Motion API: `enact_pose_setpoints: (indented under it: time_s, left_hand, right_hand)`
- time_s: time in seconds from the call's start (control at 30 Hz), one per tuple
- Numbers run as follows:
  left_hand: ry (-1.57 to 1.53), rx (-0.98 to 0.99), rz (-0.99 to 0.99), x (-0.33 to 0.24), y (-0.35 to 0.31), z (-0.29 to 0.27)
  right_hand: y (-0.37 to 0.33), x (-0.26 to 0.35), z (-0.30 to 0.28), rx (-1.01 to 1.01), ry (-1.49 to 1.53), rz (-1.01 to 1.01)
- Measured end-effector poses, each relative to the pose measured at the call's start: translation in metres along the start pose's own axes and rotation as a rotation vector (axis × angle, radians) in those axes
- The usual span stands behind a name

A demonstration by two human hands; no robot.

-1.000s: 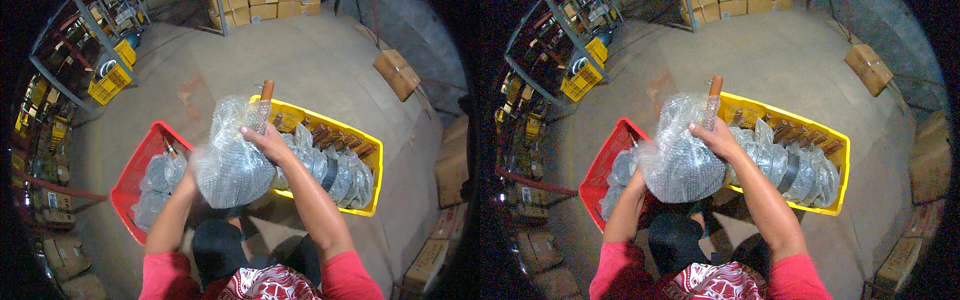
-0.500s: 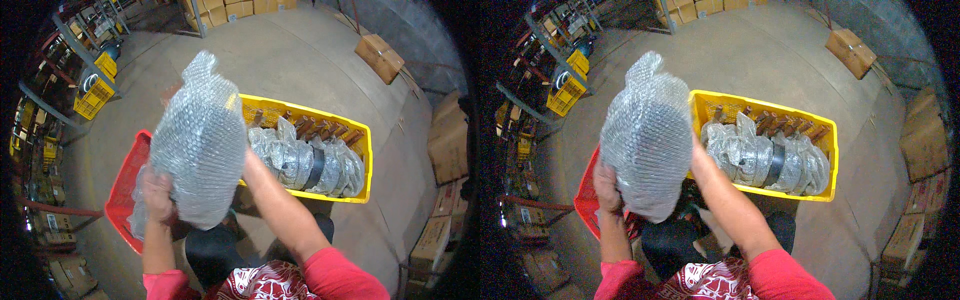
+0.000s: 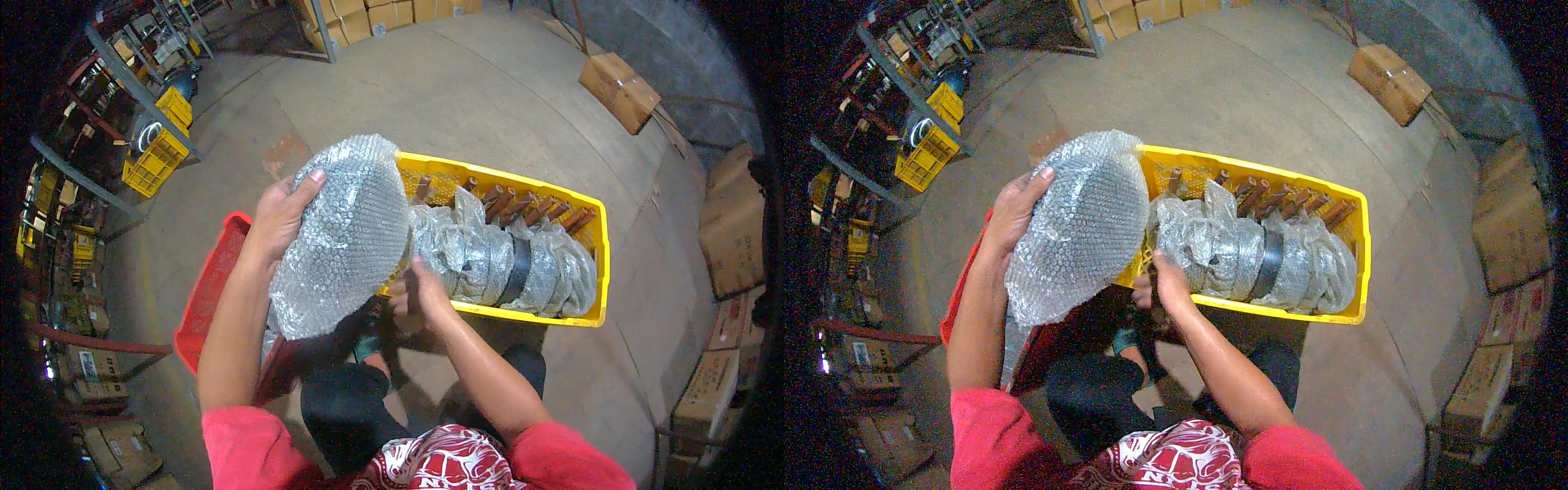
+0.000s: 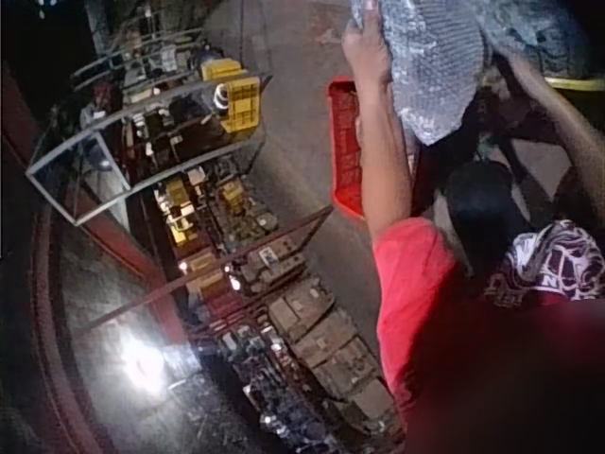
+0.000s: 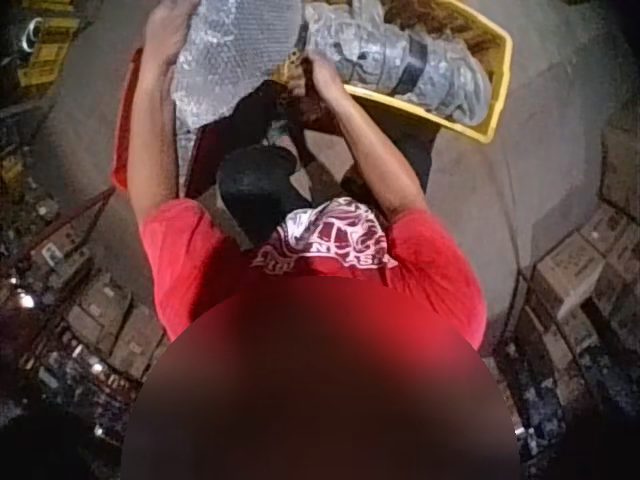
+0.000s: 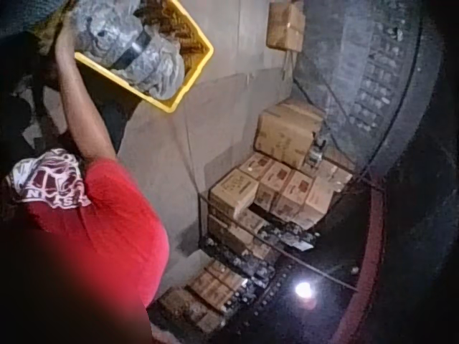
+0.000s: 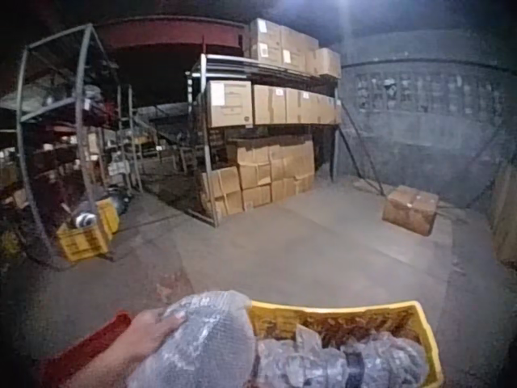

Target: The person kneels on the floor and transfers bubble-wrapped kitchenware, including pans and ladles, from a red crate into a yellow crate. The person arranges the items inside the yellow crate as they are moved.

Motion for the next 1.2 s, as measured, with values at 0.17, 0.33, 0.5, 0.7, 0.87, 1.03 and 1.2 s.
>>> enact_pose_setpoints:
  time_s: [0.17, 0.33, 0.5, 0.7, 0.87, 1.03, 1.2]
  left_hand:
    - [0.100, 0.045, -0.122, 0.055, 0.030, 0.006]
    - [0.092, 0.016, -0.216, 0.110, 0.066, 0.004]
    - [0.526, 0.022, -0.170, 0.154, 0.102, 0.004]
    - [0.818, 0.019, -0.168, 0.211, 0.123, 0.023]
    - [0.867, 0.002, -0.102, 0.256, 0.112, 0.040]
    - [0.976, 0.065, -0.108, 0.274, 0.116, 0.056]
    - [1.007, 0.102, -0.064, 0.294, 0.125, 0.056]
  right_hand:
    - [0.004, 0.078, 0.018, -0.185, -0.303, -0.885]
    - [0.016, 0.101, 0.019, -0.357, -0.821, -0.570]
    - [-0.043, 0.143, -0.052, -0.729, -0.951, -0.870]
    - [-0.151, 0.156, -0.272, -1.365, -1.062, -0.770]
    - [-0.163, 0.084, -0.417, -1.257, -0.957, -0.323]
    - [-0.157, 0.066, -0.434, -1.246, -0.894, -0.243]
    - [-0.150, 0.065, -0.444, -1.292, -0.990, -0.318]
Point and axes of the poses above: each hand's wrist, its own y-axis towards the middle knuckle, its own z-axis out of the palm, x = y × z, the point moved 6 cm from there along y, towards the middle knuckle, and after that the axes turned 5 degrees about z, right-handed, at the moved point
